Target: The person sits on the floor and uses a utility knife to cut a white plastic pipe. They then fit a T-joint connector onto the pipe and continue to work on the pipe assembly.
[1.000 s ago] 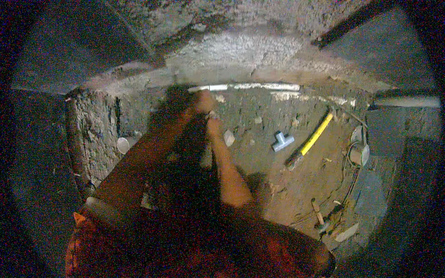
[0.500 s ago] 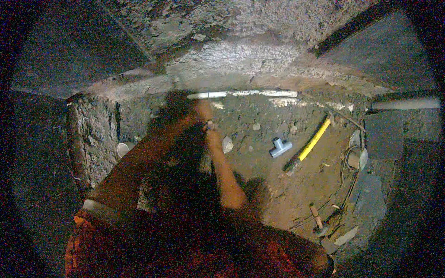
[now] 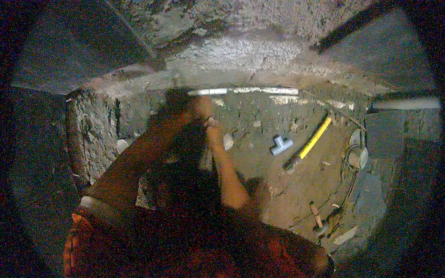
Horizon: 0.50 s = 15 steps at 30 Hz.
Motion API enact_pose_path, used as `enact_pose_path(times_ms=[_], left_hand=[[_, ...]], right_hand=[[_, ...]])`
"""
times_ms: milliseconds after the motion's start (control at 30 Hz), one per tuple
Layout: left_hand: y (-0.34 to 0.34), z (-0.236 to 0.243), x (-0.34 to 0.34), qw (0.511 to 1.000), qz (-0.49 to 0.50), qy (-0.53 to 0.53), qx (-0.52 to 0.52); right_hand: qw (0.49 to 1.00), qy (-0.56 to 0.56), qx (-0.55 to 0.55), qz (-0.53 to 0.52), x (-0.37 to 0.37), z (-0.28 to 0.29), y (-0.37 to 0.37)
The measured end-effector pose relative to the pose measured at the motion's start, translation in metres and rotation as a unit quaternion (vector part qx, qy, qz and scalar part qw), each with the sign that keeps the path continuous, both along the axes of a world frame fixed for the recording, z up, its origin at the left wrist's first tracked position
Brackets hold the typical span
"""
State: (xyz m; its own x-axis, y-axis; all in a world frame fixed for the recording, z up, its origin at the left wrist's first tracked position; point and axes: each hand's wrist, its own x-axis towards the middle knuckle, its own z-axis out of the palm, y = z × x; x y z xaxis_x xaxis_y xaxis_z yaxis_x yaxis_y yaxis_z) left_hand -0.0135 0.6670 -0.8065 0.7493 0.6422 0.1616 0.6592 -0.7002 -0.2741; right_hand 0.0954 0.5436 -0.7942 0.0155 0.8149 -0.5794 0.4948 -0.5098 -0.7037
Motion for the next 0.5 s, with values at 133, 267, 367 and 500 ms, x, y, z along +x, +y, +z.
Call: enact_pose_path(times_ms=[133, 267, 367, 500], left_hand=[[-0.011, 0.012, 0.028, 1.0, 0.01, -0.003, -0.024], [-0.019, 0.055, 0.025, 0.988, 0.082, -0.028, -0.131], [-0.025, 0.092, 0.007, 0.945, 0.205, -0.148, -0.207], [-0.037, 0.139, 0.016, 0.818, 0.374, -0.291, -0.327]], right_hand=[[0.997, 0.051, 0.019, -0.051, 0.023, 0.005, -0.013], [0.999, 0.045, 0.011, 0.0, 0.029, 0.029, -0.006], [0.992, 0.118, -0.036, -0.018, 0.025, 0.061, 0.001], [0.93, 0.292, -0.153, -0.163, 0.023, 0.097, 0.003]])
